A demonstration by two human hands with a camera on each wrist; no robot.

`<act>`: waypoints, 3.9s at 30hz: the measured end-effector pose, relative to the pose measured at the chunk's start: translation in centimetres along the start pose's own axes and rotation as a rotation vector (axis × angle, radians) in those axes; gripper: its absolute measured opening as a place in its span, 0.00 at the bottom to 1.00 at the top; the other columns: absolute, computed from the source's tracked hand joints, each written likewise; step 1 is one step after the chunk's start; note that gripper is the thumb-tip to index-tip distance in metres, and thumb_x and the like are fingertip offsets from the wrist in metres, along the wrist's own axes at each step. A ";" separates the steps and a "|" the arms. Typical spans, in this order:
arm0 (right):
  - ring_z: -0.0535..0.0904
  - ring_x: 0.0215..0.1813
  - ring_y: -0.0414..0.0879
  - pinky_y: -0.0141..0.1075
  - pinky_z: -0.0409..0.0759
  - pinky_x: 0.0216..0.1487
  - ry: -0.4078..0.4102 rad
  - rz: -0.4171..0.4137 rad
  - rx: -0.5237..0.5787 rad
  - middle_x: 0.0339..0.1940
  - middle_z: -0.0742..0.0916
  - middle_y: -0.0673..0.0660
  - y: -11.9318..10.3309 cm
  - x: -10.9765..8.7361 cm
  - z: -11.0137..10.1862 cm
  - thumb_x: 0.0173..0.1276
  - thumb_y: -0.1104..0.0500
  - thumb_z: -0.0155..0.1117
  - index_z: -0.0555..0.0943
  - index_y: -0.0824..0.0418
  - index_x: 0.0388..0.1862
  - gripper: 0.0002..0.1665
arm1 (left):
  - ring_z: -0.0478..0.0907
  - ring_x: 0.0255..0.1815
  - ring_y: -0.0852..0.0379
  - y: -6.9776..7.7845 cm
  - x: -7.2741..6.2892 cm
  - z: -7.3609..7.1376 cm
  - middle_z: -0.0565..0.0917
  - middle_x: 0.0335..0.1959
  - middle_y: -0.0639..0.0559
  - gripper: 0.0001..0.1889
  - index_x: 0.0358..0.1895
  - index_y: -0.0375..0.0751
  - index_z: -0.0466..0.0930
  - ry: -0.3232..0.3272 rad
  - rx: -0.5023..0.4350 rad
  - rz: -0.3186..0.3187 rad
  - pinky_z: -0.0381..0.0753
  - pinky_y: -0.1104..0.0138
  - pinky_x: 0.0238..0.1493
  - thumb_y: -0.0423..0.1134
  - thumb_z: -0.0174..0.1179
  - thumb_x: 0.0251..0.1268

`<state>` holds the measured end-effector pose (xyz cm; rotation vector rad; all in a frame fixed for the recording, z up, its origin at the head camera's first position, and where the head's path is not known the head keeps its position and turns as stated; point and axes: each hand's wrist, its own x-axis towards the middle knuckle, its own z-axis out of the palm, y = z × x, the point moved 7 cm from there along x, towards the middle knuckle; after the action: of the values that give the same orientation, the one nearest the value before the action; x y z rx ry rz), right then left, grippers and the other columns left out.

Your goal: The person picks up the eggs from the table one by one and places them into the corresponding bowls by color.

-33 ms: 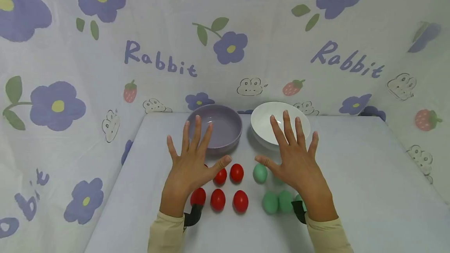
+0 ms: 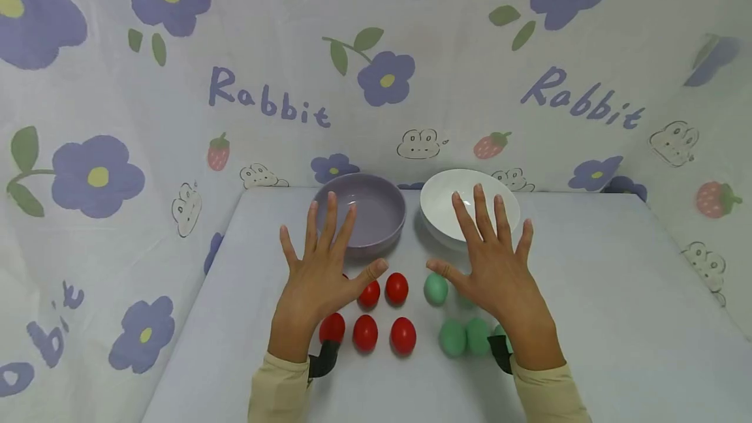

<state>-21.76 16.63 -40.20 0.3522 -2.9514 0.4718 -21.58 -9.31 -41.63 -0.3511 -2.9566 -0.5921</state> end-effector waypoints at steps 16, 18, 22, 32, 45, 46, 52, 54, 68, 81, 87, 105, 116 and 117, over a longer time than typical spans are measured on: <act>0.59 0.85 0.59 0.64 0.59 0.81 -0.081 -0.056 0.249 0.90 0.54 0.49 -1.5 -1.3 1.5 0.68 0.26 0.67 0.40 0.38 0.90 0.65 | 0.24 0.88 0.44 -1.0 2.8 -1.4 0.22 0.87 0.59 0.65 0.87 0.56 0.22 0.028 -0.275 0.228 0.45 0.33 0.81 0.90 0.37 0.57; 0.63 0.83 0.59 0.62 0.68 0.77 -0.092 -0.056 0.295 0.88 0.60 0.48 -1.9 -1.4 1.8 0.68 0.28 0.69 0.44 0.38 0.90 0.62 | 0.27 0.89 0.47 -1.9 4.0 -1.9 0.26 0.88 0.63 0.66 0.87 0.58 0.24 0.041 -0.357 0.255 0.49 0.32 0.80 0.91 0.40 0.54; 0.67 0.82 0.57 0.59 0.73 0.73 -0.107 -0.069 0.330 0.85 0.68 0.50 -2.5 -1.3 2.7 0.68 0.34 0.73 0.56 0.44 0.88 0.57 | 0.34 0.89 0.54 -4.3 6.6 -2.4 0.37 0.89 0.66 0.66 0.88 0.61 0.30 0.065 -0.473 0.286 0.49 0.37 0.82 0.92 0.43 0.51; 0.86 0.53 0.53 0.48 0.86 0.58 -0.249 -0.071 0.322 0.57 0.89 0.59 -3.8 -0.4 7.4 0.65 0.43 0.80 0.67 0.50 0.84 0.52 | 0.42 0.88 0.52 -12.0 10.9 1.0 0.41 0.89 0.64 0.67 0.88 0.64 0.34 -0.082 -0.465 0.219 0.50 0.40 0.83 0.90 0.54 0.49; 0.82 0.67 0.54 0.48 0.82 0.67 -0.377 -0.029 0.203 0.65 0.87 0.57 -5.4 0.5 10.7 0.62 0.54 0.84 0.73 0.58 0.79 0.48 | 0.37 0.88 0.37 -16.2 12.7 6.1 0.24 0.88 0.49 0.83 0.84 0.54 0.15 -0.341 -0.457 0.152 0.53 0.38 0.81 0.66 0.82 0.45; 0.83 0.65 0.54 0.47 0.83 0.65 -0.383 -0.026 0.195 0.63 0.88 0.57 -5.4 0.5 10.9 0.62 0.54 0.84 0.74 0.58 0.78 0.48 | 0.37 0.88 0.38 -16.2 12.7 6.2 0.24 0.88 0.48 0.84 0.84 0.55 0.14 -0.344 -0.459 0.153 0.53 0.38 0.81 0.66 0.83 0.44; 0.85 0.52 0.50 0.44 0.87 0.57 -0.366 -0.006 0.174 0.51 0.90 0.54 -5.0 0.6 11.8 0.63 0.56 0.83 0.78 0.57 0.74 0.41 | 0.40 0.88 0.40 -15.7 12.8 7.1 0.28 0.89 0.46 0.85 0.85 0.56 0.17 -0.329 -0.461 0.140 0.57 0.40 0.80 0.66 0.85 0.39; 0.84 0.49 0.49 0.43 0.87 0.55 -0.349 0.005 0.170 0.48 0.90 0.53 -4.8 0.6 11.7 0.62 0.56 0.84 0.80 0.56 0.71 0.38 | 0.41 0.88 0.41 -15.5 13.1 7.3 0.29 0.89 0.47 0.85 0.86 0.54 0.19 -0.318 -0.463 0.149 0.58 0.41 0.80 0.67 0.84 0.39; 0.84 0.66 0.52 0.46 0.85 0.62 -0.248 -0.165 0.321 0.61 0.89 0.52 -8.1 3.9 5.1 0.64 0.51 0.83 0.80 0.53 0.72 0.38 | 0.42 0.88 0.42 -15.5 12.7 7.0 0.29 0.89 0.51 0.84 0.84 0.60 0.16 -0.339 -0.448 0.116 0.57 0.42 0.81 0.69 0.83 0.40; 0.86 0.56 0.52 0.44 0.86 0.59 -0.065 -0.267 0.251 0.56 0.90 0.58 -10.7 14.4 5.3 0.67 0.53 0.81 0.81 0.58 0.70 0.34 | 0.46 0.87 0.41 -15.6 13.2 7.0 0.31 0.89 0.51 0.83 0.85 0.57 0.17 -0.350 -0.439 0.132 0.62 0.43 0.79 0.69 0.82 0.42; 0.85 0.57 0.51 0.44 0.84 0.64 -0.123 -0.244 0.204 0.60 0.88 0.57 -11.8 17.6 9.6 0.67 0.54 0.80 0.80 0.59 0.71 0.35 | 0.39 0.89 0.43 -15.8 13.1 7.2 0.28 0.89 0.53 0.84 0.86 0.56 0.18 -0.362 -0.424 0.130 0.58 0.43 0.81 0.73 0.80 0.40; 0.83 0.56 0.49 0.44 0.79 0.70 -0.220 -0.196 0.195 0.56 0.89 0.55 -10.4 19.5 16.9 0.70 0.58 0.77 0.80 0.57 0.66 0.27 | 0.34 0.89 0.48 -15.2 12.8 7.7 0.28 0.89 0.48 0.84 0.85 0.54 0.17 -0.364 -0.435 0.162 0.50 0.48 0.84 0.71 0.81 0.41; 0.83 0.58 0.50 0.45 0.79 0.70 -0.221 -0.204 0.206 0.59 0.88 0.58 -11.0 20.2 16.9 0.70 0.58 0.77 0.77 0.60 0.68 0.30 | 0.35 0.89 0.47 -15.9 12.9 7.0 0.28 0.89 0.47 0.85 0.86 0.48 0.19 -0.341 -0.426 0.165 0.52 0.47 0.84 0.72 0.81 0.40; 0.83 0.58 0.50 0.45 0.80 0.69 -0.224 -0.205 0.205 0.59 0.88 0.58 -11.1 20.3 16.7 0.71 0.57 0.77 0.77 0.61 0.69 0.31 | 0.35 0.89 0.47 -16.0 12.9 6.8 0.29 0.89 0.47 0.85 0.86 0.48 0.19 -0.340 -0.430 0.159 0.51 0.47 0.84 0.72 0.81 0.40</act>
<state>-40.07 -3.20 -49.37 0.7696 -3.0363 0.7535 -38.40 -18.33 -51.86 -0.7875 -3.0412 -1.2601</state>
